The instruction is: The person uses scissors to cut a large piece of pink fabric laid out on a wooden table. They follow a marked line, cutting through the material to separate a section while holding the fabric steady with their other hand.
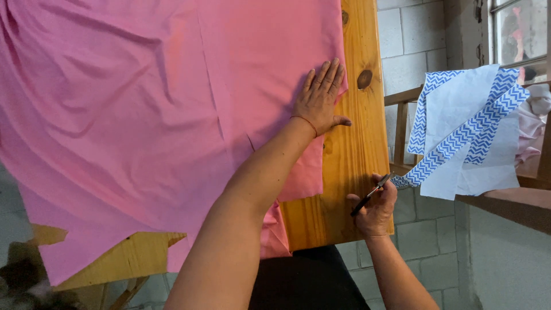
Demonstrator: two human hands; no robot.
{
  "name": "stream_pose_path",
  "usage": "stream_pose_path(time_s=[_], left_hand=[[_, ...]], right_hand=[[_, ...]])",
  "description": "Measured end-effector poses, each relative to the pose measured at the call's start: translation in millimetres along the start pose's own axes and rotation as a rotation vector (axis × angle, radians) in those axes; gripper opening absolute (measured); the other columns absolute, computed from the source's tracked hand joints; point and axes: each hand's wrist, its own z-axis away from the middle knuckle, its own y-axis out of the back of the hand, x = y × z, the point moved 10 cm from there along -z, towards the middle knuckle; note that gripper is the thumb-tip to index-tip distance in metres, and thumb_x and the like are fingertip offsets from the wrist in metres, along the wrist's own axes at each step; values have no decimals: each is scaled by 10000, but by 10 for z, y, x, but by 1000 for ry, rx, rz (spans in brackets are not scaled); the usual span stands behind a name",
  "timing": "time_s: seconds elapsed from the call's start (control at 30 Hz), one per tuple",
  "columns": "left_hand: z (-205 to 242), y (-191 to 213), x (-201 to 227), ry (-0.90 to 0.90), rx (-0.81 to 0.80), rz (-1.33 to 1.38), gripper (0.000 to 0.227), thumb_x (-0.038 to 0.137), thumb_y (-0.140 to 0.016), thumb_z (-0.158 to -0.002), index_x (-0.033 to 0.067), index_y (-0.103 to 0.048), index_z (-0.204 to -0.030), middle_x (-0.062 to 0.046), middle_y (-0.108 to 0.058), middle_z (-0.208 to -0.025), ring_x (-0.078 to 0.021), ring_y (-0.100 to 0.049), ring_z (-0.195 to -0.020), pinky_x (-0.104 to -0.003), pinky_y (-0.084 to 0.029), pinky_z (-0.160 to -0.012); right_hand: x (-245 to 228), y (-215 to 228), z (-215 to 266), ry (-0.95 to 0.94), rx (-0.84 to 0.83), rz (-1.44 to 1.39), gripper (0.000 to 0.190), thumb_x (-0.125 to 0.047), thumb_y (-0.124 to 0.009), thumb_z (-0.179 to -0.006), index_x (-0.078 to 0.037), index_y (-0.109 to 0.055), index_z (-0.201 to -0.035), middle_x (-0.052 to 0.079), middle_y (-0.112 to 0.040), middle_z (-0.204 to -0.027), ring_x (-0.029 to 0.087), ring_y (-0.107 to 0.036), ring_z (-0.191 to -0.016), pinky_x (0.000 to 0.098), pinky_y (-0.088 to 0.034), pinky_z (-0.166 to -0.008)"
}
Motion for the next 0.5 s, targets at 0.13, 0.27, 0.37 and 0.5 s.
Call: stream_pose_path(time_s=[0.13, 0.27, 0.37, 0.5], left_hand=[[14, -11, 71, 3, -75, 72, 1651, 1169, -658, -827, 183, -23, -1989, -62, 28, -2073, -263, 11, -1916, -543, 62, -1538], [5, -13, 114, -6, -93, 26, 1665, 1179, -653, -824, 172, -14, -1986, -73, 34, -2070, -277, 16, -1912, -557, 33, -1541], [5, 22, 150, 0, -93, 17, 1670, 1179, -650, -823, 167, -9, -1986, -79, 42, -2068, -283, 29, -1909, -567, 38, -1538], [9, 6, 196, 6, -85, 9, 1663, 1170, -646, -824, 169, -3, -1985, -82, 50, -2069, -287, 41, -1908, -575, 54, -1534]], right_hand=[[190, 76, 11, 58, 101, 166, 1092, -722, -1028, -766, -74, -679, -1573, 166, -666, -1485, 406, -696, -1365, 504, -589, -1104], [250, 57, 46, 94, 91, 215, 1115, -740, -1033, -744, -73, -687, -1568, 172, -675, -1485, 420, -683, -1365, 500, -550, -1151], [244, 42, 52, 116, 93, 245, 1128, -782, -1009, -747, -84, -697, -1577, 162, -678, -1496, 401, -669, -1391, 484, -512, -1200], [302, 32, 62, 125, 89, 295, 1133, -851, -984, -736, -135, -703, -1568, 114, -706, -1506, 344, -681, -1381, 458, -484, -1210]])
